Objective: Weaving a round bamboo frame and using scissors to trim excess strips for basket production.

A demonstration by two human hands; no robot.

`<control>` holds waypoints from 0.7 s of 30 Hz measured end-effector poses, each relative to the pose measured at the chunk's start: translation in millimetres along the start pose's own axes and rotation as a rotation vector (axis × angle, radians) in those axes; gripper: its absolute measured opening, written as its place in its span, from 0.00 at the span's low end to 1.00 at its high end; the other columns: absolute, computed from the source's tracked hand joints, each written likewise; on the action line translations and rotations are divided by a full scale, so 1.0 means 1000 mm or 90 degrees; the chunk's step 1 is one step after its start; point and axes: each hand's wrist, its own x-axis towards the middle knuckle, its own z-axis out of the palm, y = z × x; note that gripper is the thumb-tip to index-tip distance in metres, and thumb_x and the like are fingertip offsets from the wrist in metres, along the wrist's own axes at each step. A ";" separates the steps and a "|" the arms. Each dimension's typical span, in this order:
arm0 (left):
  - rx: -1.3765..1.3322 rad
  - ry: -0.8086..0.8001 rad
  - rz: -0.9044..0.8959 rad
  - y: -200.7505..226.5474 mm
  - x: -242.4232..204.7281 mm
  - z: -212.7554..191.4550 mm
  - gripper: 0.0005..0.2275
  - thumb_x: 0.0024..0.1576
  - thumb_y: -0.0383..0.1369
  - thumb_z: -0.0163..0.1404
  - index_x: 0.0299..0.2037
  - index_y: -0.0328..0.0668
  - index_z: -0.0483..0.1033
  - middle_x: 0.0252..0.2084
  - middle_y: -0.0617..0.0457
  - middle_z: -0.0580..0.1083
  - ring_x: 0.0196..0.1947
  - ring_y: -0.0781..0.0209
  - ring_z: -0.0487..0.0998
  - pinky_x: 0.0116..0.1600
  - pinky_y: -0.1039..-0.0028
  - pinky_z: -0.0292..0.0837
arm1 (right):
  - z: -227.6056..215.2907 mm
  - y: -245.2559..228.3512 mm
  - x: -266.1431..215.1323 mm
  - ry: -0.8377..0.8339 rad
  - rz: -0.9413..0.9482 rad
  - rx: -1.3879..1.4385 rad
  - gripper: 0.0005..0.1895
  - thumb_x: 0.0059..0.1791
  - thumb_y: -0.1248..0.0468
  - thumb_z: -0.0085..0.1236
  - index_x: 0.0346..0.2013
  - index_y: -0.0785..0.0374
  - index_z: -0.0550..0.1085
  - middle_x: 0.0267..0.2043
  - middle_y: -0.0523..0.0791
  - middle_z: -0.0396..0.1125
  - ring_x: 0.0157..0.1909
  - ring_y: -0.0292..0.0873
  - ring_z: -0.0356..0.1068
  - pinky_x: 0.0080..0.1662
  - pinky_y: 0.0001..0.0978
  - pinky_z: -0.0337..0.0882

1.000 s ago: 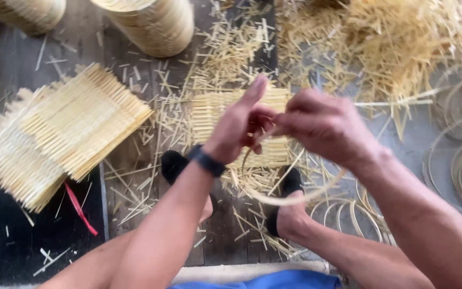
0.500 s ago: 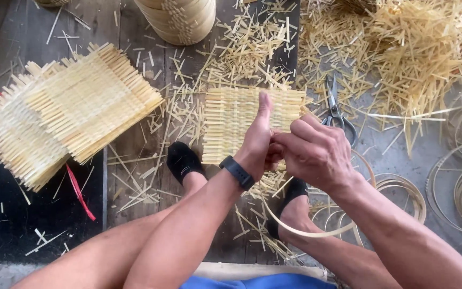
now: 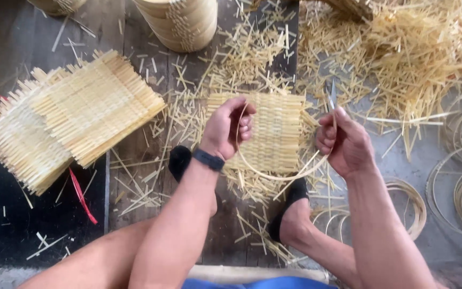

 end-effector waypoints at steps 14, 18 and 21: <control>-0.040 0.158 0.247 -0.009 -0.005 -0.004 0.10 0.60 0.43 0.52 0.43 0.51 0.77 0.14 0.65 0.61 0.11 0.75 0.58 0.15 0.82 0.53 | 0.035 0.012 0.011 0.149 0.034 -0.182 0.10 0.49 0.65 0.57 0.43 0.68 0.75 0.29 0.43 0.70 0.26 0.36 0.70 0.29 0.27 0.74; 0.285 0.356 0.315 -0.045 0.018 -0.048 0.16 0.58 0.42 0.54 0.55 0.51 0.80 0.23 0.61 0.73 0.16 0.73 0.67 0.19 0.79 0.65 | 0.030 0.035 0.027 0.295 0.037 -0.422 0.12 0.47 0.69 0.65 0.43 0.69 0.77 0.35 0.47 0.76 0.32 0.40 0.76 0.35 0.31 0.78; 0.933 0.493 0.627 -0.070 0.043 -0.125 0.07 0.54 0.35 0.64 0.40 0.49 0.87 0.32 0.52 0.78 0.29 0.60 0.77 0.36 0.70 0.74 | 0.010 0.067 0.048 0.336 -0.002 -0.644 0.11 0.45 0.67 0.68 0.42 0.64 0.81 0.35 0.46 0.76 0.33 0.39 0.75 0.38 0.30 0.78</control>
